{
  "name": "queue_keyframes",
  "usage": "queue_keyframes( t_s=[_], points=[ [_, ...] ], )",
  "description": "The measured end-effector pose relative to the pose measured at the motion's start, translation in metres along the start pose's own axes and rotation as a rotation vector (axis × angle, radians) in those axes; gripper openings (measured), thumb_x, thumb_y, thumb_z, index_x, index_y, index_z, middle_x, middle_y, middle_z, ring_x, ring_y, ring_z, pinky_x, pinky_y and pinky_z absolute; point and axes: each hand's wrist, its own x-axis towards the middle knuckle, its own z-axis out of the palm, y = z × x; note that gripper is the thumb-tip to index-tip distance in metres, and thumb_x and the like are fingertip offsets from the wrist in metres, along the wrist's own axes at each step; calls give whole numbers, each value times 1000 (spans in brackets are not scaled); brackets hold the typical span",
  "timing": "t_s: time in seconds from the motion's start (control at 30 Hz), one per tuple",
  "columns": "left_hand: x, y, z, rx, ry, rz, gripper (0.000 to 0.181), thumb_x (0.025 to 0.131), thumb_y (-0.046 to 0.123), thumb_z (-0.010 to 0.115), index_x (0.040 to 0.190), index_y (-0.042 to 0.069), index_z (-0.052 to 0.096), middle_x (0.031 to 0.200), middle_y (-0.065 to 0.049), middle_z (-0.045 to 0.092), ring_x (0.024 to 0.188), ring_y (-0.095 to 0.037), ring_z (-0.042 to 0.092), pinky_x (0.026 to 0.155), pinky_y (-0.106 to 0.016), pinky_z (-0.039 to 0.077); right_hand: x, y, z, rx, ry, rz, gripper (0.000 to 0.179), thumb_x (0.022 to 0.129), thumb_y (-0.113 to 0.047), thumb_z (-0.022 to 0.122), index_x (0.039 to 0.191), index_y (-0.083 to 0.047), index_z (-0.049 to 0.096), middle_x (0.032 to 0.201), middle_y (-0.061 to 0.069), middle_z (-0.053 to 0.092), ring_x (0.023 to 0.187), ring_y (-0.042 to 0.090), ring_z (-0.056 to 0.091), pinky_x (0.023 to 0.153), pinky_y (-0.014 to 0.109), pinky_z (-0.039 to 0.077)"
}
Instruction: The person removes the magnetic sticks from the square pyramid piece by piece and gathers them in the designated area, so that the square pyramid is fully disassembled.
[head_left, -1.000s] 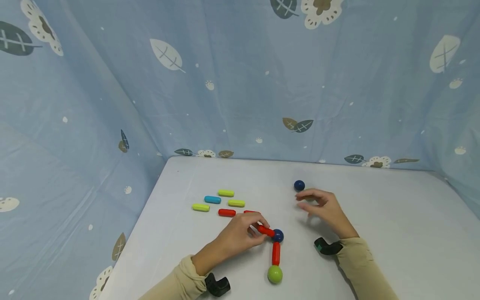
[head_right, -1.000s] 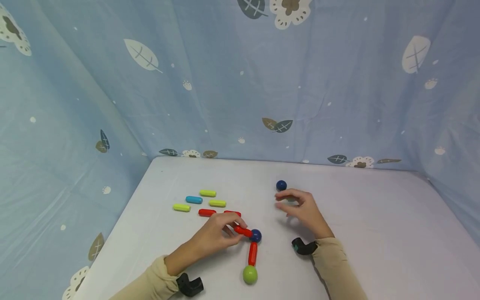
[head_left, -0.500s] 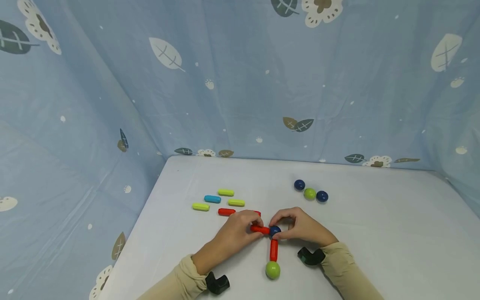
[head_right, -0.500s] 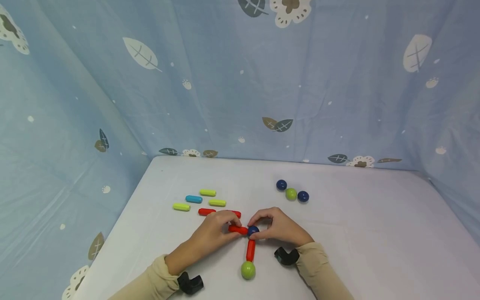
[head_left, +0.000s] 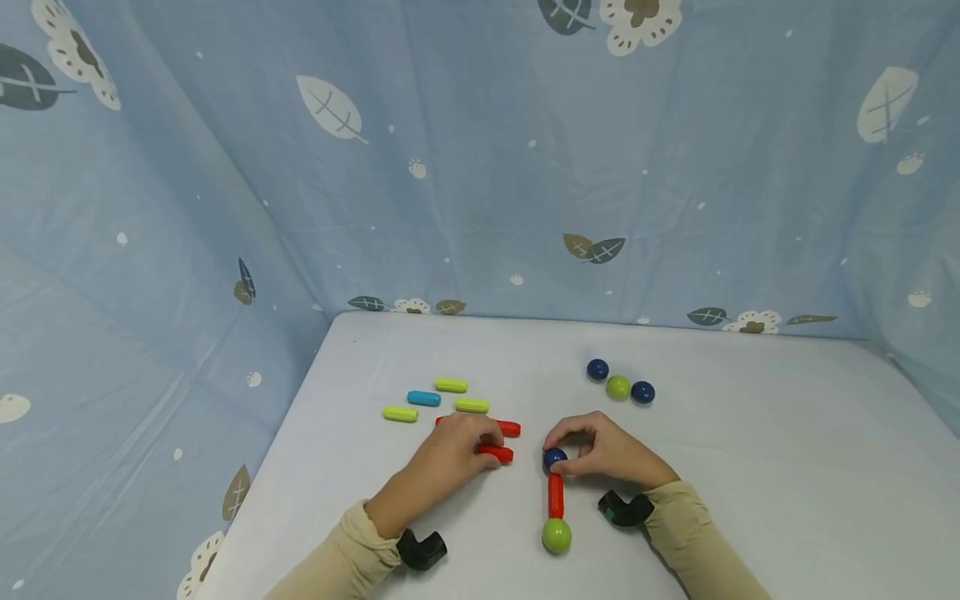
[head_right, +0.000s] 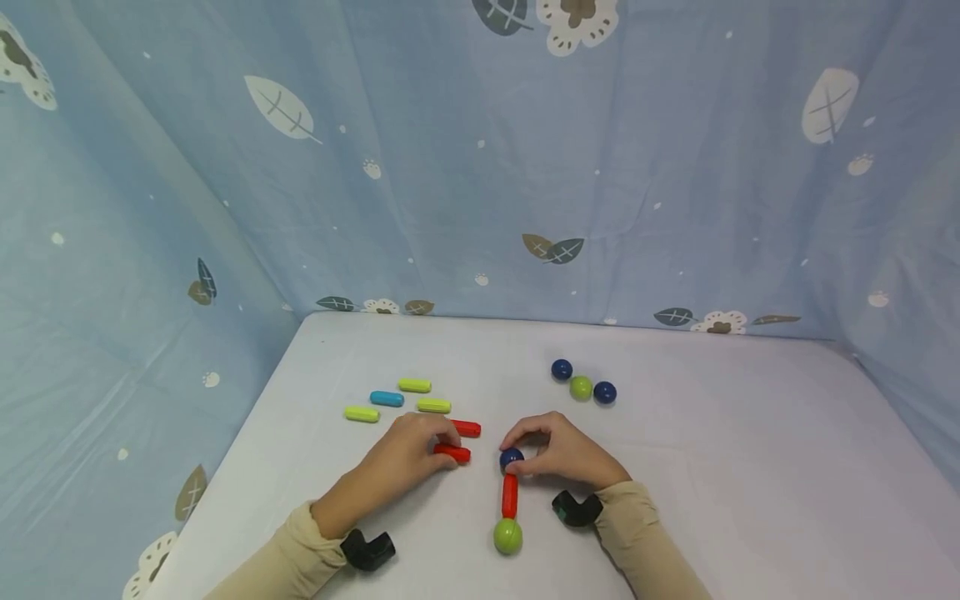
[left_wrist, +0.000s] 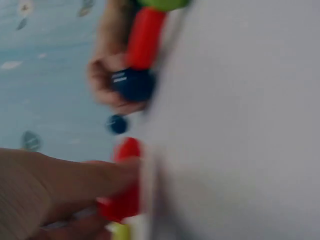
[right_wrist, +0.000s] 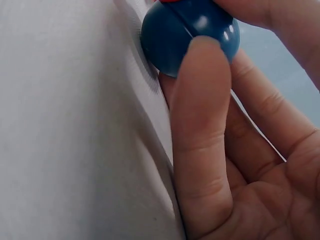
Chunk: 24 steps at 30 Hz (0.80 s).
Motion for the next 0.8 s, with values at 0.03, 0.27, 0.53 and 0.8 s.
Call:
queue_keyframes(
  t_s=[0.03, 0.27, 0.53, 0.8],
  points=[
    [-1, -1, -6, 12, -6, -18, 18, 81, 13, 89, 90, 19, 74, 89, 9, 73, 88, -8, 61, 80, -27, 54, 0, 0, 0, 2, -1, 5, 25, 87, -19, 83, 110, -18, 77, 112, 2, 75, 91, 6, 62, 63, 21, 54],
    [-8, -9, -35, 112, -70, -99, 24, 76, 6, 90, 79, 18, 69, 77, 7, 63, 80, -12, 51, 72, -28, 45, 0, 0, -1, 28, -12, 17, 25, 87, -18, 83, 111, -18, 76, 113, 4, 74, 93, 6, 62, 67, 22, 56],
    [-8, -18, -40, 164, -69, -137, 26, 73, 0, 90, 76, 16, 69, 78, 6, 65, 74, -11, 52, 68, -30, 46, -2, 0, -1, 46, -22, 22, 25, 88, -17, 82, 112, -16, 75, 114, 6, 73, 93, 6, 62, 67, 22, 57],
    [-10, -21, -43, 193, -66, -179, 31, 70, -4, 89, 74, 17, 66, 75, 6, 60, 74, -11, 51, 65, -29, 46, 0, 2, -2, 37, -23, 12, 25, 88, -16, 82, 111, -16, 75, 113, 5, 73, 92, 6, 62, 66, 22, 56]
  ],
)
